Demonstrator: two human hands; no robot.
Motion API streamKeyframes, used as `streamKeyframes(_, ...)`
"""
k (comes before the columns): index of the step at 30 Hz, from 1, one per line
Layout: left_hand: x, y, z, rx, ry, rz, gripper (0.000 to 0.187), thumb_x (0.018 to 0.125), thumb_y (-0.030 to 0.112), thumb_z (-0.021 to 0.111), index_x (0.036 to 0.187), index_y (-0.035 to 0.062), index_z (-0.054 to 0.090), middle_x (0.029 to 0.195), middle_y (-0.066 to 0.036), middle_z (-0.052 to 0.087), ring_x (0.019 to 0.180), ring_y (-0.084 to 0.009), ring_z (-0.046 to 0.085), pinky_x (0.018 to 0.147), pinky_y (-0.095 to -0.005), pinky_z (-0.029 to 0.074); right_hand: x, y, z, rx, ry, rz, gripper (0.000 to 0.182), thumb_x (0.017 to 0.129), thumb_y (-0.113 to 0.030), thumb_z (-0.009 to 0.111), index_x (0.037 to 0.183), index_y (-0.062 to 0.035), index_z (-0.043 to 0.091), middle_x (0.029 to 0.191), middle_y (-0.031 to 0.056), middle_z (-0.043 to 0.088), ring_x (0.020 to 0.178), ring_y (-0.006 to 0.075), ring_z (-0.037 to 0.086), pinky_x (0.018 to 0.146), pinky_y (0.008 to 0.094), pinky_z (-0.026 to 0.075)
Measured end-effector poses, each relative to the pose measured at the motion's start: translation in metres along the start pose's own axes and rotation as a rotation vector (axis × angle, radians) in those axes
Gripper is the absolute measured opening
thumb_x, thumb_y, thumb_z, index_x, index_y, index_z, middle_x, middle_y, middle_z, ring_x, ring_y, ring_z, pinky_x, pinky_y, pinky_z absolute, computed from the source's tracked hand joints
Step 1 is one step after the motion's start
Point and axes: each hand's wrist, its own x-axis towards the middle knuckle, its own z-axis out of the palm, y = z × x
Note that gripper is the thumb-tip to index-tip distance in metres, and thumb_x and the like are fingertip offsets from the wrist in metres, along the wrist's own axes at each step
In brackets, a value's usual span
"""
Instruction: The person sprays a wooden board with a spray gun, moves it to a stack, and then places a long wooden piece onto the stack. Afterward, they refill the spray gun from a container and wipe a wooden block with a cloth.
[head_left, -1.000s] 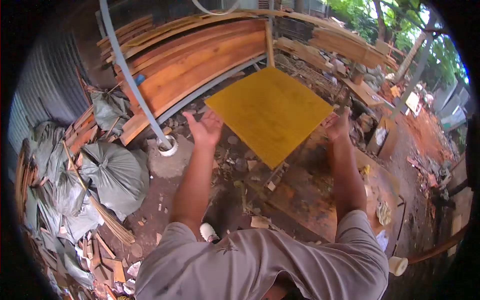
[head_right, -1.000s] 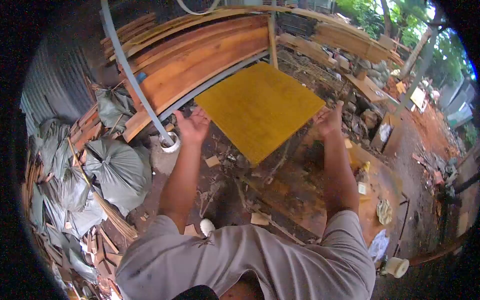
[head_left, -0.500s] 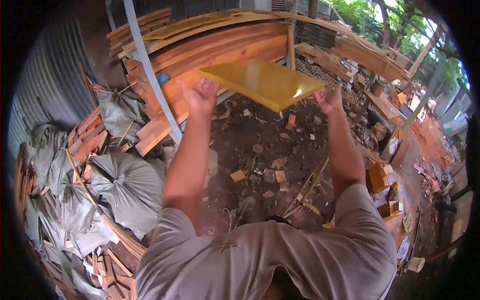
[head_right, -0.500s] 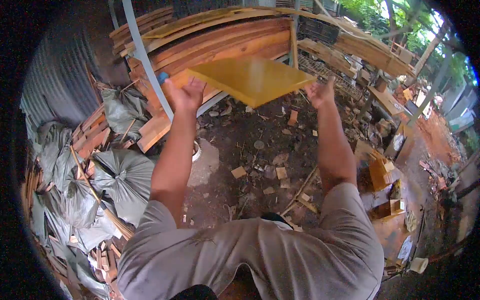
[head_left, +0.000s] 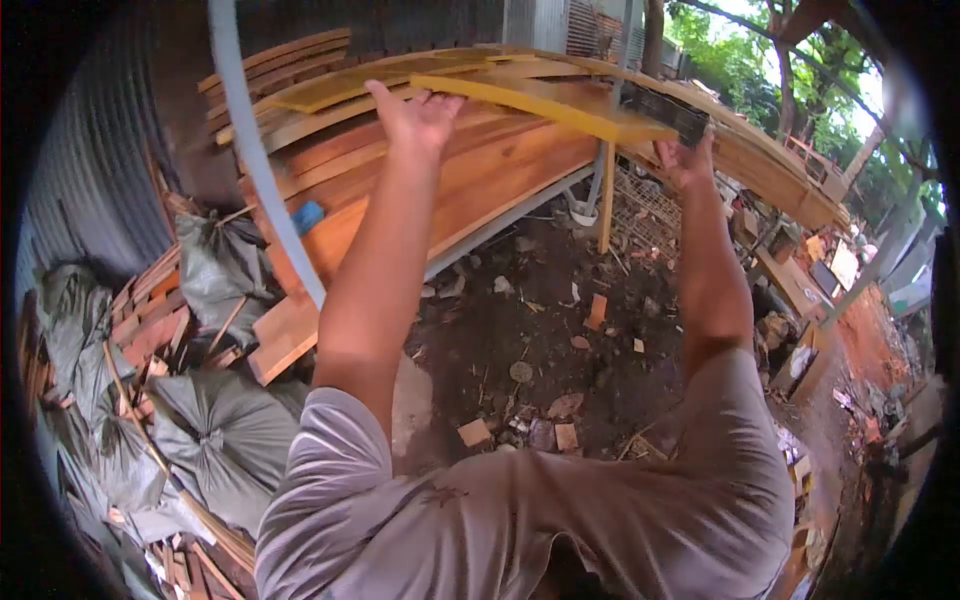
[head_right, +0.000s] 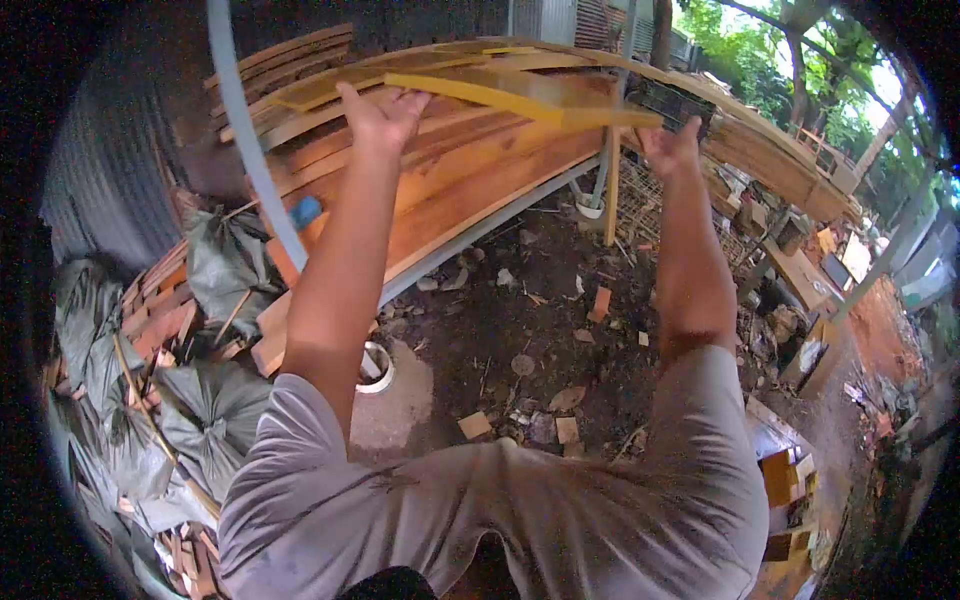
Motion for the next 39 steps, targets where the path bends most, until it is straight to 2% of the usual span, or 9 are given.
streamKeyframes(4, 0.091, -0.020, -0.015, -0.028, -0.007, 0.034, 0.105, 0.083, 0.074, 0.031, 0.141, -0.0089, 0.003, 0.148, -0.023, 0.011, 0.138, -0.0391, 0.014, 0.113, -0.0546, 0.017, 0.094, -0.015, 0.011, -0.026, 0.035, -0.085, 0.107, 0.077, -0.079, 0.031, 0.119, 0.0193, 0.036, 0.108, 0.0255, 0.055, 0.098, 0.0339, 0.059, 0.087, 0.0370, 0.054)
streamKeyframes(11, 0.223, -0.061, -0.065, -0.105, -0.004, 0.060, 0.097, 0.086, 0.067, 0.037, 0.143, -0.0049, 0.005, 0.146, -0.024, 0.016, 0.137, -0.0391, 0.016, 0.112, -0.0546, 0.019, 0.230, -0.027, -0.003, 0.034, -0.026, -0.037, 0.111, 0.075, -0.081, 0.028, 0.120, 0.0201, 0.035, 0.110, 0.0272, 0.053, 0.098, 0.0337, 0.059, 0.084, 0.0373, 0.055)
streamKeyframes(15, 0.300, -0.108, -0.119, -0.230, -0.203, 0.182, 0.059, 0.097, 0.043, 0.038, 0.135, -0.0016, 0.029, 0.136, -0.022, 0.035, 0.125, -0.0345, 0.038, 0.108, -0.0472, 0.034, 0.278, -0.015, -0.022, -0.058, -0.133, -0.131, 0.109, 0.078, -0.079, 0.028, 0.123, 0.0196, 0.032, 0.115, 0.0287, 0.051, 0.101, 0.0339, 0.058, 0.085, 0.0364, 0.054)
streamKeyframes(20, 0.392, -0.178, -0.143, -0.059, -0.303, 0.120, 0.041, 0.095, 0.038, 0.047, 0.119, 0.0056, 0.051, 0.118, -0.006, 0.057, 0.110, -0.0203, 0.053, 0.098, -0.0365, 0.043, 0.324, -0.023, -0.041, -0.116, -0.104, -0.357, 0.087, 0.085, -0.072, 0.031, 0.124, 0.0047, 0.042, 0.104, 0.0172, 0.059, 0.086, 0.0237, 0.060, 0.075, 0.0312, 0.055)
streamKeyframes(22, 0.395, -0.199, -0.145, -0.224, -0.562, -0.359, 0.040, 0.095, 0.038, 0.047, 0.121, 0.0076, 0.050, 0.117, -0.006, 0.056, 0.108, -0.0204, 0.054, 0.095, -0.0368, 0.046, 0.306, -0.008, -0.026, -0.103, 0.049, -0.390, 0.087, 0.084, -0.074, 0.031, 0.123, 0.0035, 0.044, 0.098, 0.0153, 0.060, 0.082, 0.0217, 0.060, 0.071, 0.0304, 0.055)
streamKeyframes(24, 0.395, -0.235, -0.164, -0.246, -0.532, -0.360, 0.041, 0.095, 0.037, 0.047, 0.123, 0.0080, 0.049, 0.118, -0.005, 0.056, 0.108, -0.0205, 0.054, 0.093, -0.0373, 0.047, 0.298, 0.002, -0.018, -0.073, 0.182, -0.297, 0.088, 0.082, -0.076, 0.031, 0.121, 0.0021, 0.045, 0.093, 0.0134, 0.060, 0.075, 0.0212, 0.059, 0.068, 0.0301, 0.055)
streamKeyframes(28, 0.414, -0.307, -0.227, -0.387, -0.595, -0.463, 0.050, 0.097, 0.043, 0.036, 0.129, 0.0054, 0.044, 0.128, -0.009, 0.050, 0.117, -0.0251, 0.048, 0.100, -0.0420, 0.040, 0.336, -0.006, -0.142, -0.110, 0.147, -0.372, 0.092, 0.082, -0.077, 0.028, 0.117, 0.0065, 0.046, 0.096, 0.0188, 0.063, 0.081, 0.0271, 0.063, 0.077, 0.0368, 0.055)
streamKeyframes(35, 0.433, -0.398, -0.238, -0.250, -0.526, -0.344, 0.054, 0.096, 0.048, 0.035, 0.131, 0.0074, 0.043, 0.127, -0.008, 0.050, 0.115, -0.0249, 0.049, 0.099, -0.0418, 0.041, 0.395, -0.029, -0.187, -0.038, 0.174, -0.338, 0.094, 0.082, -0.077, 0.024, 0.097, 0.0083, 0.059, 0.100, 0.0215, 0.064, 0.097, 0.0314, 0.061, 0.086, 0.0425, 0.050)
streamKeyframes(39, 0.490, -0.487, -0.270, -0.362, -0.465, -0.394, 0.053, 0.097, 0.046, 0.034, 0.132, 0.0070, 0.042, 0.128, -0.009, 0.049, 0.116, -0.0252, 0.048, 0.101, -0.0411, 0.038, 0.501, -0.091, -0.274, -0.219, 0.039, -0.244, 0.096, 0.082, -0.078, 0.024, 0.114, 0.0074, 0.053, 0.114, 0.0207, 0.059, 0.104, 0.0322, 0.058, 0.090, 0.0448, 0.047)
